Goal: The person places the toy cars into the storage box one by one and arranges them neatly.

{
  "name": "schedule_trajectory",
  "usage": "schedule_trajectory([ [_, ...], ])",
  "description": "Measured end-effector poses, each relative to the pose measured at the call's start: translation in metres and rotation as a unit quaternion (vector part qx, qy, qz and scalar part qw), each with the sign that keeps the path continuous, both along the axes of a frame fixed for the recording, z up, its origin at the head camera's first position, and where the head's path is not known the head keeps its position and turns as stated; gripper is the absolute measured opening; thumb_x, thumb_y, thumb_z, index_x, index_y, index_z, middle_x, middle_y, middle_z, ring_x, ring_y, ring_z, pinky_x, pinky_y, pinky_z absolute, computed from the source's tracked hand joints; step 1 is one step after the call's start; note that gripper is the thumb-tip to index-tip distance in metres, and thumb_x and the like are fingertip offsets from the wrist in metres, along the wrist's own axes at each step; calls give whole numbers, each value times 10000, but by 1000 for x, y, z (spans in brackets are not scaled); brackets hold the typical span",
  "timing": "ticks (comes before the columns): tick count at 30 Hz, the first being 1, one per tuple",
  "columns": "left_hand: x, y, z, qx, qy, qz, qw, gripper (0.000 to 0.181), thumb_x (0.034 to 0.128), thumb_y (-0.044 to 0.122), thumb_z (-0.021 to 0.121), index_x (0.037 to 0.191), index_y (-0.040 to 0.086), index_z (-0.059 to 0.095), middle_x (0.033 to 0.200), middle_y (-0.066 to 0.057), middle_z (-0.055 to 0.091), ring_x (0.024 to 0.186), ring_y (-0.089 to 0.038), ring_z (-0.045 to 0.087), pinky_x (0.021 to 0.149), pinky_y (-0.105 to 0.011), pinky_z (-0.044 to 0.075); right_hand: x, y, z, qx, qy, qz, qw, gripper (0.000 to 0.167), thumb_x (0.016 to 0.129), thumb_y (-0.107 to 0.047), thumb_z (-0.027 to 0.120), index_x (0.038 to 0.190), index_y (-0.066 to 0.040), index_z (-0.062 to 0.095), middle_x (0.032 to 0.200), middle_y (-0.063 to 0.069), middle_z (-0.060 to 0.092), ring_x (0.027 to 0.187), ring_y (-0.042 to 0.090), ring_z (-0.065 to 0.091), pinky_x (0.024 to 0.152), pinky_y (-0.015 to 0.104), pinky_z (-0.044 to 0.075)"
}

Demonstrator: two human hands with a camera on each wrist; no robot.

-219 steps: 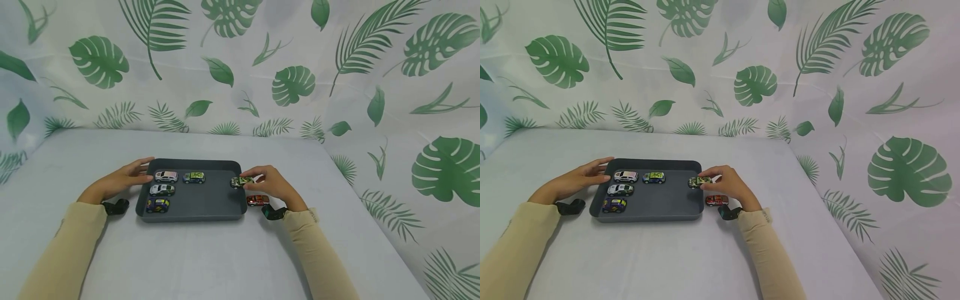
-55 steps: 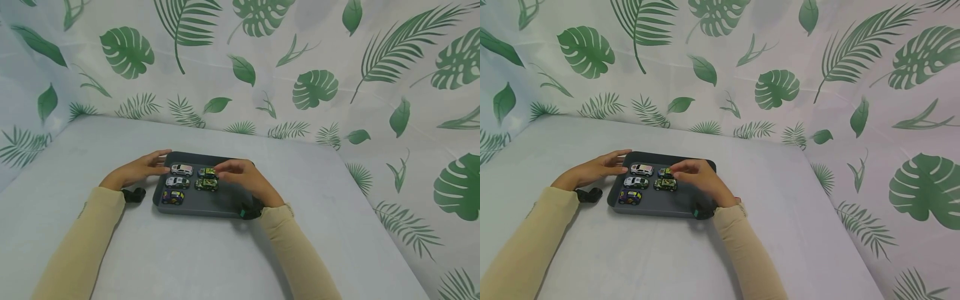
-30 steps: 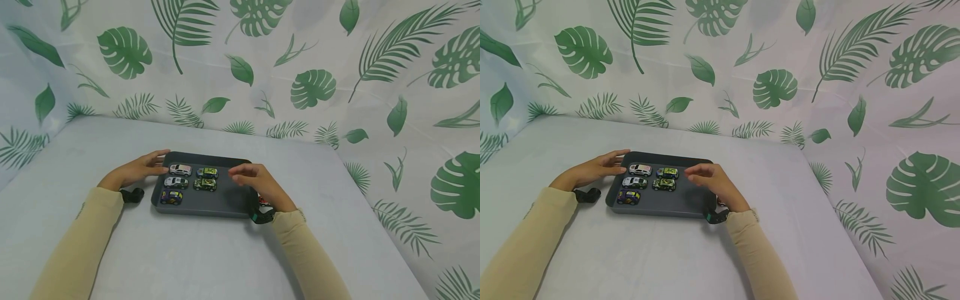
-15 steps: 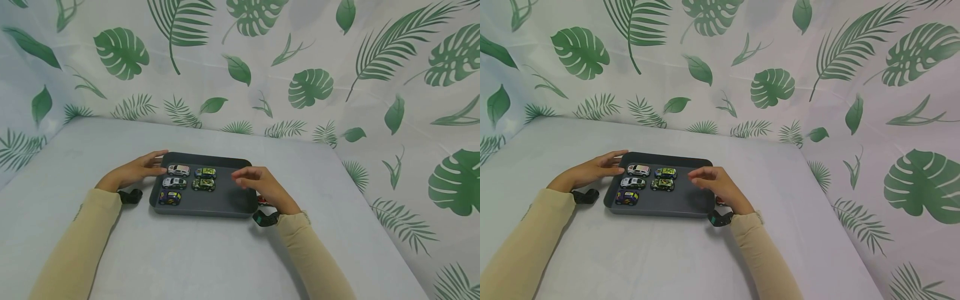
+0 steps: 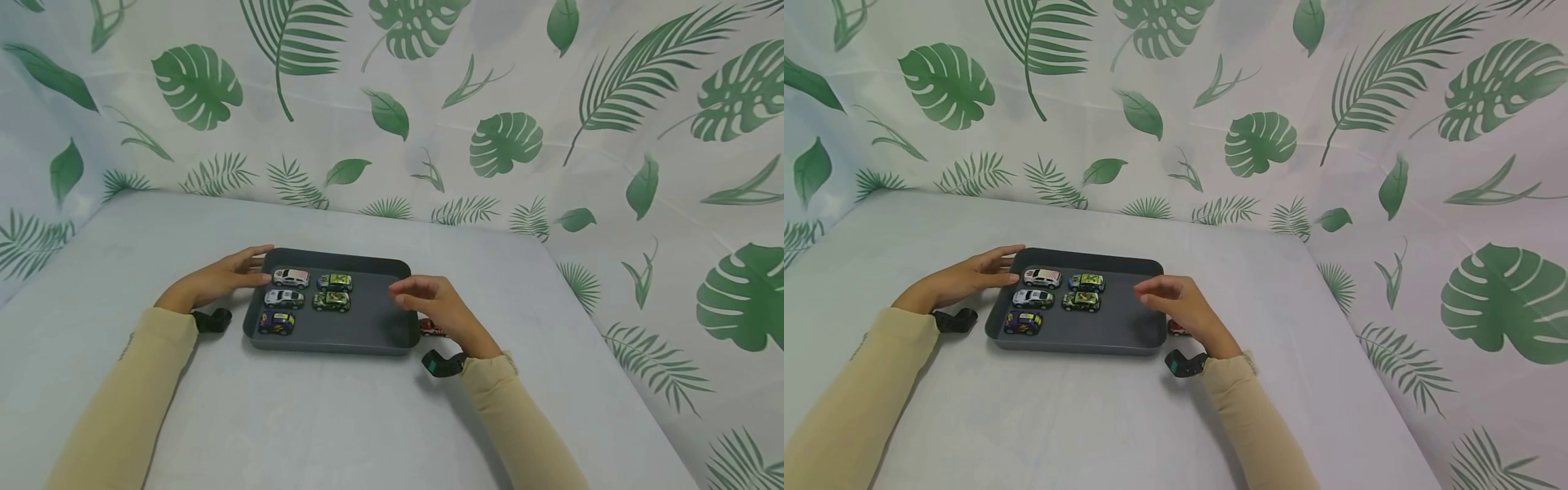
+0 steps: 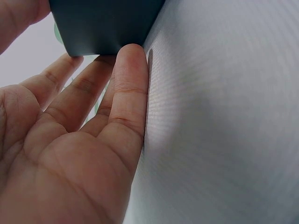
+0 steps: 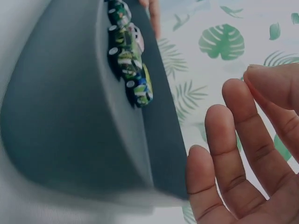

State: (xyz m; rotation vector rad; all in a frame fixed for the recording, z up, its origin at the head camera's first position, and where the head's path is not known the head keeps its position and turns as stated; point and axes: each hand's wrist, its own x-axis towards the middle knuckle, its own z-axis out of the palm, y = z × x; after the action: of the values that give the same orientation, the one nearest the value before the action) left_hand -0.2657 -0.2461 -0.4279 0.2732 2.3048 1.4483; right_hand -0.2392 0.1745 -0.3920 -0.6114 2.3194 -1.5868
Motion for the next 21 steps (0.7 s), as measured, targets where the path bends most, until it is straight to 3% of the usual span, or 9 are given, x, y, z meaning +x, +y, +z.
schedule_trajectory([
  [5,0,0,-1,-21,12,1,10000,907,1102,283,661,1745,77,54,1719,-391,163,1585,-592,168,1242,-755,201,3,9,1,-74,171,-155,9997,339,1049,-70,701,1317,135,682,1348,306,690,1244,427,672,996,297,583],
  [13,0,-1,0,-35,46,-13,10000,906,1104,284,658,1745,78,51,1715,-394,171,1579,-596,183,1238,-760,204,6,19,1,-131,230,-258,9993,348,1054,-69,690,1317,158,666,1370,349,657,1282,514,630,1019,306,580],
  [16,0,-2,0,-54,41,-25,10000,904,1105,287,655,1747,85,52,1715,-393,174,1577,-598,189,1234,-769,198,7,22,-1,-43,265,-325,9991,341,1054,-69,689,1314,151,673,1354,337,672,1243,483,662,1008,293,580],
  [18,1,-2,0,-51,33,-32,10000,904,1105,286,654,1747,86,51,1715,-393,174,1577,-599,189,1233,-772,195,7,25,-1,59,304,-391,9988,333,1052,-77,694,1308,138,684,1343,317,689,1185,417,704,965,272,584],
  [21,1,-2,-1,-63,41,-34,10000,903,1105,287,652,1747,87,50,1714,-395,173,1576,-601,188,1233,-772,196,8,28,-3,217,340,-486,9980,314,1050,-90,704,1293,108,709,1323,286,712,940,276,726,709,217,540],
])
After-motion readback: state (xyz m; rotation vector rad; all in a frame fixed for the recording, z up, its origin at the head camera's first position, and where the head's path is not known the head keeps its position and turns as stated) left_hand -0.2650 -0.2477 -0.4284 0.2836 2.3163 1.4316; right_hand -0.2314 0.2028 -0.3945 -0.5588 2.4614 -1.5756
